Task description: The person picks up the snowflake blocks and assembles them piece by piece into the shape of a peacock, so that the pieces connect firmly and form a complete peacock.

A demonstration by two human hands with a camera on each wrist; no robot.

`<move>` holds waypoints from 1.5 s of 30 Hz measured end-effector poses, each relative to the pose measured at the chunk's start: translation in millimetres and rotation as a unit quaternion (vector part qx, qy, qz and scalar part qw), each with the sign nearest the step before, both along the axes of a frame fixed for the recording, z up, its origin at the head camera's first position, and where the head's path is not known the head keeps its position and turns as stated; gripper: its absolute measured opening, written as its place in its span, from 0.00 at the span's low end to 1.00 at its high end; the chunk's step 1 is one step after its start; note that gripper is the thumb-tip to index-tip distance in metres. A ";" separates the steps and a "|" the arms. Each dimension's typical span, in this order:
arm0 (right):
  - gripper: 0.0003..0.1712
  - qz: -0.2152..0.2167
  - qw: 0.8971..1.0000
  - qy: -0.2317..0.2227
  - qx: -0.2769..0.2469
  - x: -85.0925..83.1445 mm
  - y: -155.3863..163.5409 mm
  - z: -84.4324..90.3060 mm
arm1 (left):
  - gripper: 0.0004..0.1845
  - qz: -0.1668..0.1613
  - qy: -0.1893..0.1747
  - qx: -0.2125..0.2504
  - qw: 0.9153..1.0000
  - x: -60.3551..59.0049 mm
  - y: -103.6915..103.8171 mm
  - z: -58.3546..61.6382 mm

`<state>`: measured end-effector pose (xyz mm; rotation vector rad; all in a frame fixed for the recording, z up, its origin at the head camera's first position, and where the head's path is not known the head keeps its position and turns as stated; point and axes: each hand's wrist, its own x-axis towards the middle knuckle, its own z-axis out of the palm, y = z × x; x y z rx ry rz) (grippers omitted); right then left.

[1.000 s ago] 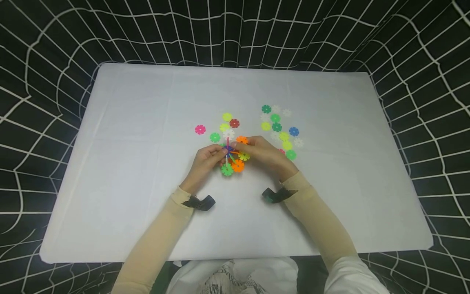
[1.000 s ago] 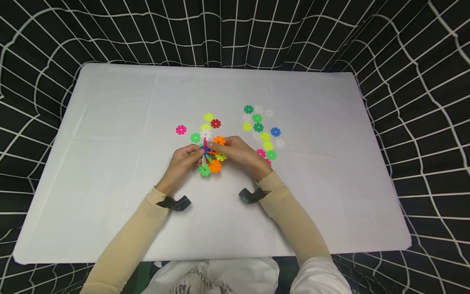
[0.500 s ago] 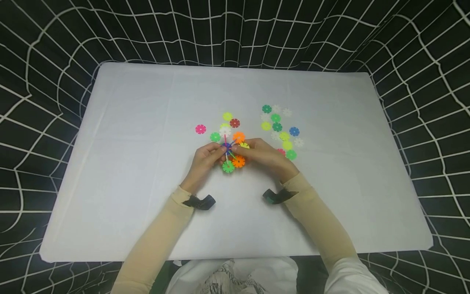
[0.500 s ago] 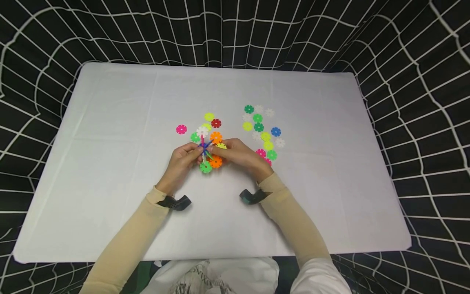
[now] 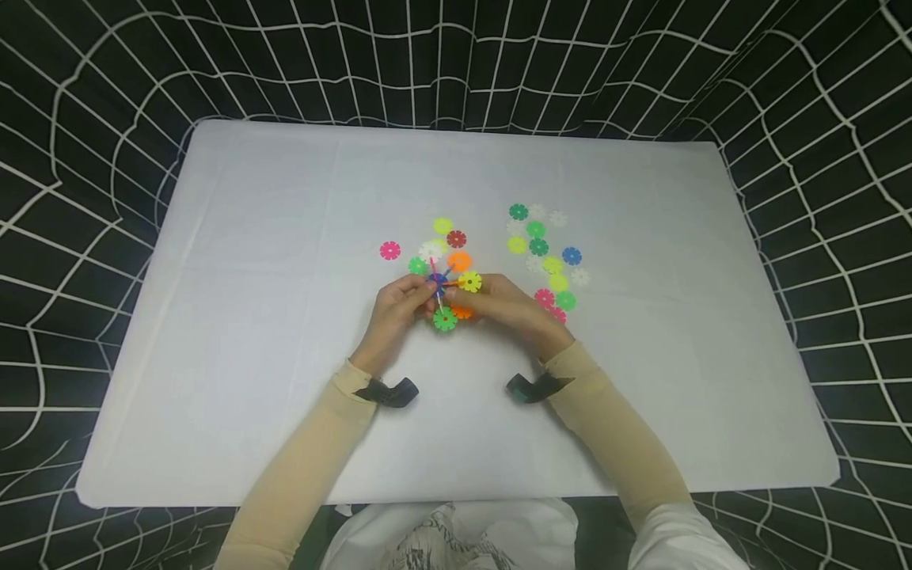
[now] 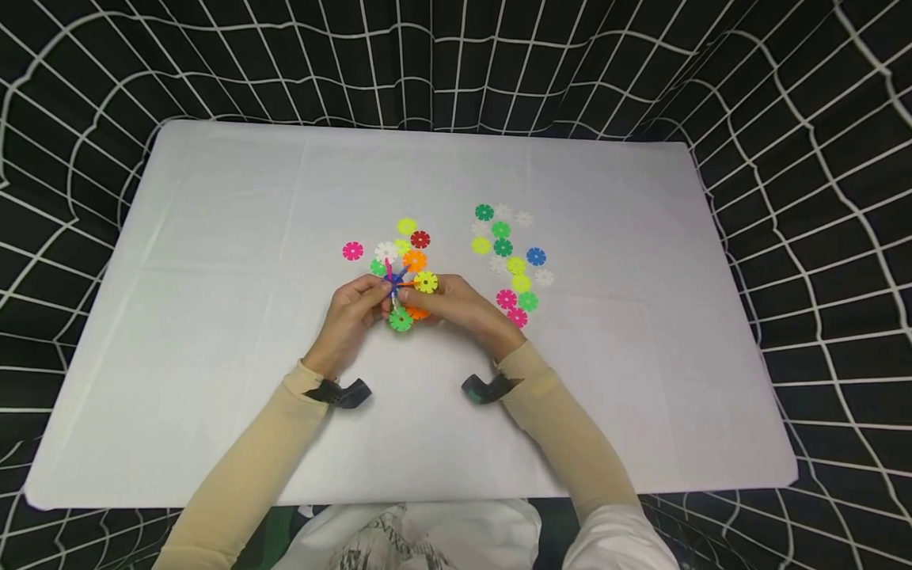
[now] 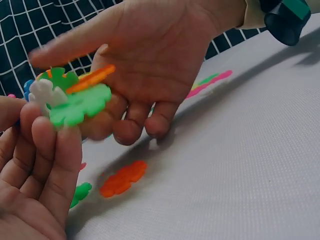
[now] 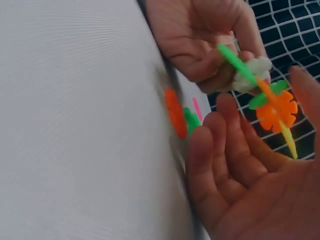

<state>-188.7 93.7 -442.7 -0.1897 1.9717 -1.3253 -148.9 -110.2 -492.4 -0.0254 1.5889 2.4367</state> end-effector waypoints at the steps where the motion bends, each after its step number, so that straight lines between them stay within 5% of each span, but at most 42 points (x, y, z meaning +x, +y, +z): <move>1: 0.26 -0.003 1.000 -0.003 -0.010 0.6 0.6 -1.3 | 0.04 -0.001 0.000 0.009 1.000 0.2 -0.1 0.0; 10: 0.34 -0.018 0.994 -0.009 -0.109 7.9 -4.0 -9.8 | 0.05 -0.001 0.000 0.019 1.000 -0.2 -0.7 -2.0; 17: 0.35 -0.073 0.992 -0.010 -0.107 8.9 -6.9 -12.1 | 0.06 0.014 0.010 -0.014 1.000 -0.8 0.3 -2.3; 27: 0.31 -0.085 0.991 -0.001 -0.100 6.9 -5.8 -11.1 | 0.13 0.012 0.096 -0.181 0.979 0.2 2.0 -0.2; 35: 0.40 -0.072 0.994 -0.006 -0.078 8.7 -6.0 -8.9 | 0.12 -0.026 0.098 -0.166 0.981 0.3 0.7 1.2; 45: 0.31 -0.055 0.997 0.022 -0.051 7.8 -0.8 -6.3 | 0.14 -0.022 0.104 -0.147 0.983 -1.4 0.0 -0.3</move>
